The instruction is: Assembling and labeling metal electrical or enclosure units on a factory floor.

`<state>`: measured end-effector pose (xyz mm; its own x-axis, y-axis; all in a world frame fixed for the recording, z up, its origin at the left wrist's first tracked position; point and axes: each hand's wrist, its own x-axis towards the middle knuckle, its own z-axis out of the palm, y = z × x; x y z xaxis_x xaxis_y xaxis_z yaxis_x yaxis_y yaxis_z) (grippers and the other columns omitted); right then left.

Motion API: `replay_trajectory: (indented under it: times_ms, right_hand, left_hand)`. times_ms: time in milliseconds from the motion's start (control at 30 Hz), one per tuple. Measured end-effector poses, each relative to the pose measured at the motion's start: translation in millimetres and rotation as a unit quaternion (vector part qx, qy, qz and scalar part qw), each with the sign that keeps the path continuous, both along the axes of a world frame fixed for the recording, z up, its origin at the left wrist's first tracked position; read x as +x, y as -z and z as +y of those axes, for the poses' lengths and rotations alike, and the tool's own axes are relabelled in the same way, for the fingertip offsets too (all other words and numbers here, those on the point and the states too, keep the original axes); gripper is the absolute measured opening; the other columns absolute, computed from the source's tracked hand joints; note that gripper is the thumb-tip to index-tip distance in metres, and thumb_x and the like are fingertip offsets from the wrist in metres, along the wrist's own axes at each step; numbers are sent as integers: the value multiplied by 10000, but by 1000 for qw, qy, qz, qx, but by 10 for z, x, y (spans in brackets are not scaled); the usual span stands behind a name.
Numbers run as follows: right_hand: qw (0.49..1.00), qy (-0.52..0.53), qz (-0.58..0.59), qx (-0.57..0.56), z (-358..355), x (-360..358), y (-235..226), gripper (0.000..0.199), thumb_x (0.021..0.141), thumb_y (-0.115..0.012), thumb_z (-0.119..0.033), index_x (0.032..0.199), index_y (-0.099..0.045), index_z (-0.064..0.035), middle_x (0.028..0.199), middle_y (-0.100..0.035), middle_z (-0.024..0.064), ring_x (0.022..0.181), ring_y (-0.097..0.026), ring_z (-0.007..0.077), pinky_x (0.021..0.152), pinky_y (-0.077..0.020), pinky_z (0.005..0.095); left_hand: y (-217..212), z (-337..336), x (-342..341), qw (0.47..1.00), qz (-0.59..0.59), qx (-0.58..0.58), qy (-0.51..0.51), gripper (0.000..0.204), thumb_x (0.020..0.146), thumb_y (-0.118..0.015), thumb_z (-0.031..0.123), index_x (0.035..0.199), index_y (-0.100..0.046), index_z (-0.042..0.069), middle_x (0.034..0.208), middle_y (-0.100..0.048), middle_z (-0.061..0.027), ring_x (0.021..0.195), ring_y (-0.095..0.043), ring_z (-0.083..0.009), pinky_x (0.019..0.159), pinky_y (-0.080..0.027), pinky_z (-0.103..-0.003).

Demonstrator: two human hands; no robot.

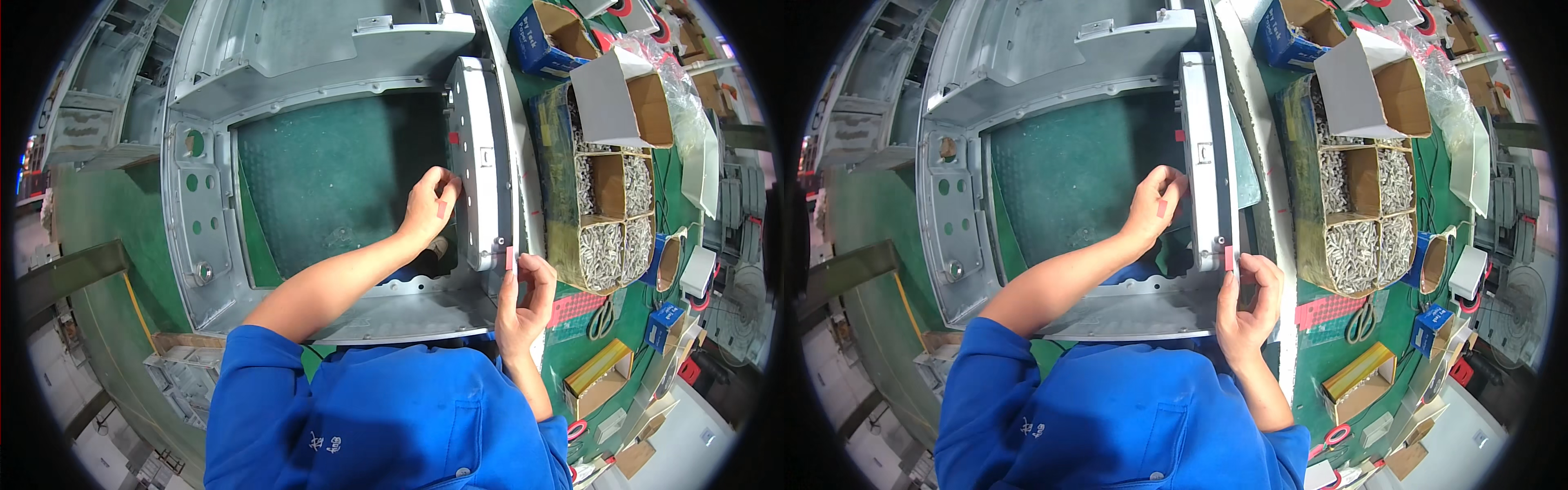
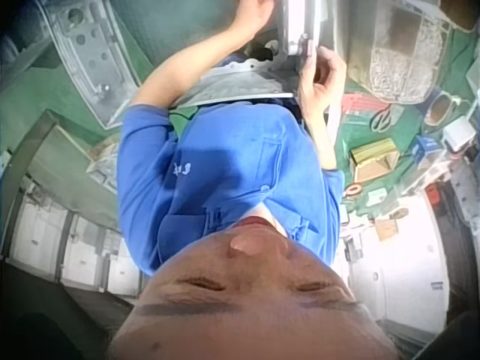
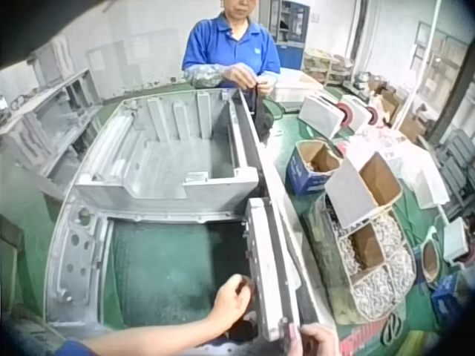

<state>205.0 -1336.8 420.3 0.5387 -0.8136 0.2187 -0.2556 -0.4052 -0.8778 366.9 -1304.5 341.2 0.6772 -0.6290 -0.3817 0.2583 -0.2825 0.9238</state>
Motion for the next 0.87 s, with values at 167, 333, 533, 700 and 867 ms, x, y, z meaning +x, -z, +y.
replay_trajectory:
  times_ms: [167, 333, 533, 700, 867]
  right_hand:
    - [1000, -3, -6, 0, -12, 5, 0, 257, 729, -541, 53, 979, -497, 9, 944, -473, 110, 768, -481, 152, 670, -408, 244]
    - [1000, 2, -10, 2, -11, 12, -5, 244, 727, -542, 55, 965, -503, 12, 934, -475, 109, 777, -483, 154, 676, -409, 246]
    - [1000, -3, -4, 5, -13, 11, -13, 229, 730, -541, 53, 953, -506, 11, 924, -481, 110, 784, -482, 155, 674, -409, 240]
    - [1000, 1, -7, 9, -11, 14, -25, 218, 732, -539, 51, 944, -509, 8, 919, -483, 108, 782, -480, 158, 673, -405, 240]
    - [1000, -4, 3, 9, -16, 8, -15, 219, 734, -541, 46, 947, -512, 5, 926, -481, 107, 799, -474, 165, 683, -399, 237]
  left_hand:
    - [-99, 64, 4, 989, 128, -62, -30, 191, 838, -428, 193, 861, -506, 21, 704, -516, -31, 513, -441, -77, 410, -333, -201]
    - [-139, 114, 21, 988, 138, -60, 11, 160, 824, -474, 162, 893, -500, 19, 698, -510, -18, 520, -431, -62, 412, -318, -185]
    - [-47, 131, 34, 993, 90, -64, 39, 144, 796, -515, 81, 922, -492, 15, 696, -506, -4, 533, -420, -42, 409, -301, -168]
    - [5, 228, 59, 989, 106, -76, 65, 172, 803, -511, 91, 956, -496, 15, 710, -513, -6, 550, -429, -43, 414, -313, -169]
    - [-118, 180, 81, 988, 135, -47, 57, 206, 811, -518, 121, 993, -501, 26, 770, -520, -16, 580, -446, -58, 434, -345, -176]
